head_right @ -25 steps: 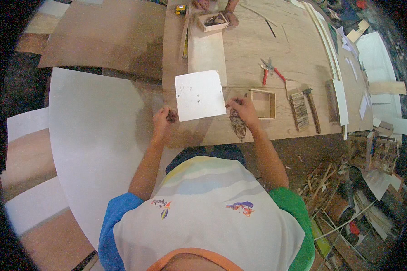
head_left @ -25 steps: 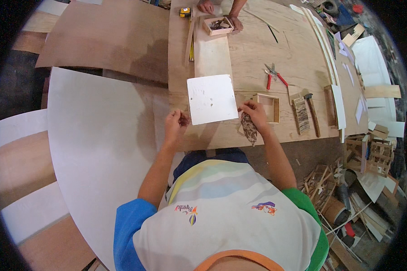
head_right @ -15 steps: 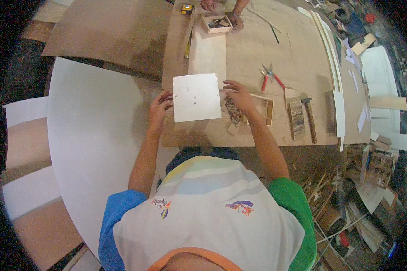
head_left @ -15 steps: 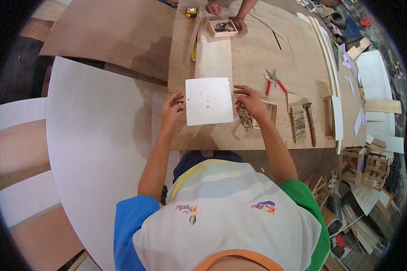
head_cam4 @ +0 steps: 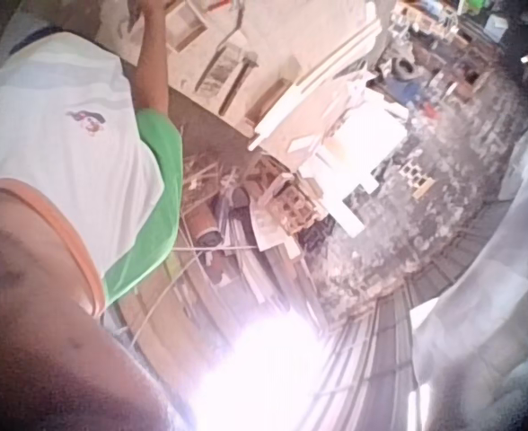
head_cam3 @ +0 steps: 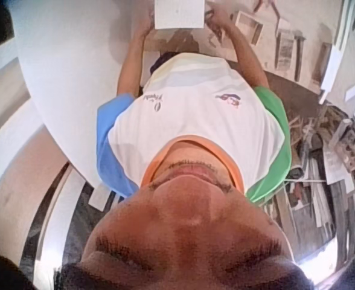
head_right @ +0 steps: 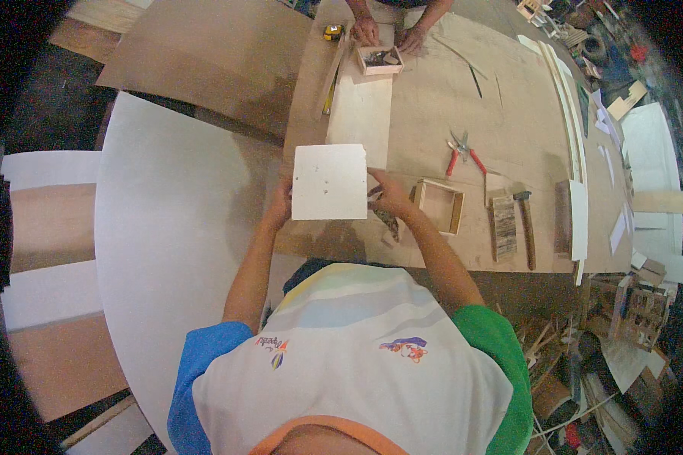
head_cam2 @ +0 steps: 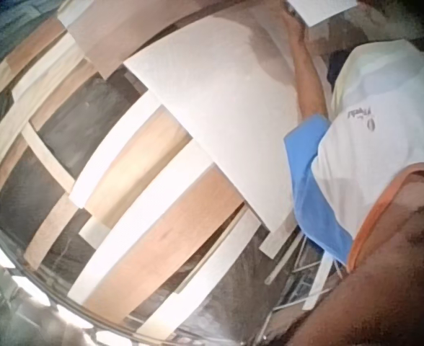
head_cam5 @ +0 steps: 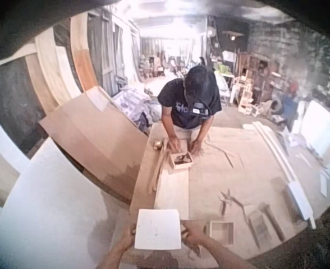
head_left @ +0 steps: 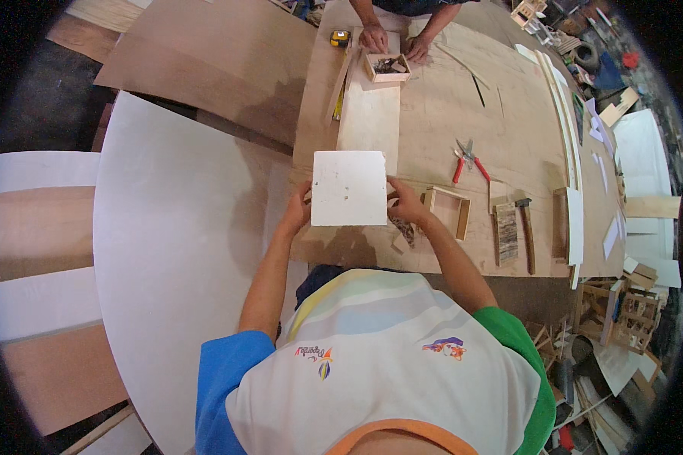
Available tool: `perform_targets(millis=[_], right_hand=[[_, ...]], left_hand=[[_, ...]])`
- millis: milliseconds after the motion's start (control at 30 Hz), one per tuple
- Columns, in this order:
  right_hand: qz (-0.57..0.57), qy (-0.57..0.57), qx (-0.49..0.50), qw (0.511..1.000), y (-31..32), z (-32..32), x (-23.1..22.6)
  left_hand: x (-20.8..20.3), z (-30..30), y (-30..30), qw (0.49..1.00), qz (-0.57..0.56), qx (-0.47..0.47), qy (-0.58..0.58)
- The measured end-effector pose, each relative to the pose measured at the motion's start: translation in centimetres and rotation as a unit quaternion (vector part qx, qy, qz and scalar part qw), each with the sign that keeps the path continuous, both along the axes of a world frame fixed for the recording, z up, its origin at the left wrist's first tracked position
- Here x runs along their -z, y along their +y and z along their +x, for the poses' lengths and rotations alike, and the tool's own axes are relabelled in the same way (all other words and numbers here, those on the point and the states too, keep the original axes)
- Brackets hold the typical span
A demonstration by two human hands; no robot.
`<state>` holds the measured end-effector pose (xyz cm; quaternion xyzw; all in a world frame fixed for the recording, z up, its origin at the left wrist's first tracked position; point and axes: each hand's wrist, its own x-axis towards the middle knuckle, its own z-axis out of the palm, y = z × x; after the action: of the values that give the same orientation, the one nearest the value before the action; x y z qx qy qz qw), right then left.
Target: The person applies adhesive to wooden panels, assembles a small box structure by hand, and then secures a wooden piece to the assembly using a hammer and nails on a workbench.
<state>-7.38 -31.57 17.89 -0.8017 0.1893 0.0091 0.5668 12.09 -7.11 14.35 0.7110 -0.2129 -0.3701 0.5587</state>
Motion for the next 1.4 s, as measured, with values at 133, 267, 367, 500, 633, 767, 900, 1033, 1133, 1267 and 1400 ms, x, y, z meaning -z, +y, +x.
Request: perform_targets(millis=[133, 267, 367, 500, 633, 767, 900, 1033, 1133, 1267, 1400], right_hand=[[-0.035, -0.008, -0.013, 0.999, -0.2, 0.0, 0.4], [-0.014, -0.014, -0.012, 1.000, -1.1, 0.1, 0.8], [0.121, 0.008, 0.031, 0.992, -1.9, -0.8, -1.3], [0.161, 0.040, 0.060, 0.984, -3.1, -2.4, -0.3], [0.157, 0.064, 0.099, 0.981, -1.1, -2.9, -2.0], [0.233, 0.148, 0.123, 0.953, -0.1, -4.4, -1.9], [0.286, 0.175, 0.178, 0.925, 1.7, -5.2, -1.9], [0.273, 0.134, 0.243, 0.921, 3.5, -6.5, -1.1], [0.247, 0.159, 0.273, 0.916, 4.3, -8.1, -0.8], [0.176, 0.121, 0.296, 0.931, 6.6, -9.4, -1.6], [0.113, 0.076, 0.317, 0.939, 9.1, -10.5, -2.8]], left_hand=[[-0.4, -0.1, -0.9, 1.000, -0.019, -0.001, -0.004], [-2.1, -0.3, -1.2, 1.000, -0.012, 0.017, -0.015], [-3.8, -0.1, -1.4, 0.998, 0.019, 0.060, -0.010], [-7.0, -0.7, -2.7, 0.993, 0.068, 0.087, 0.026], [-5.0, -1.1, -2.5, 0.994, 0.088, 0.062, 0.026], [-5.8, -2.0, -2.3, 0.982, 0.074, 0.132, 0.112], [-5.9, -2.4, -1.9, 0.955, 0.137, 0.206, 0.166], [-5.6, -3.4, -1.7, 0.956, 0.139, 0.201, 0.165], [-5.9, -3.7, -1.9, 0.951, 0.104, 0.215, 0.194], [-0.6, -3.8, -1.9, 0.953, -0.002, 0.227, 0.201], [0.3, -5.2, -3.1, 0.966, 0.013, 0.186, 0.177]])
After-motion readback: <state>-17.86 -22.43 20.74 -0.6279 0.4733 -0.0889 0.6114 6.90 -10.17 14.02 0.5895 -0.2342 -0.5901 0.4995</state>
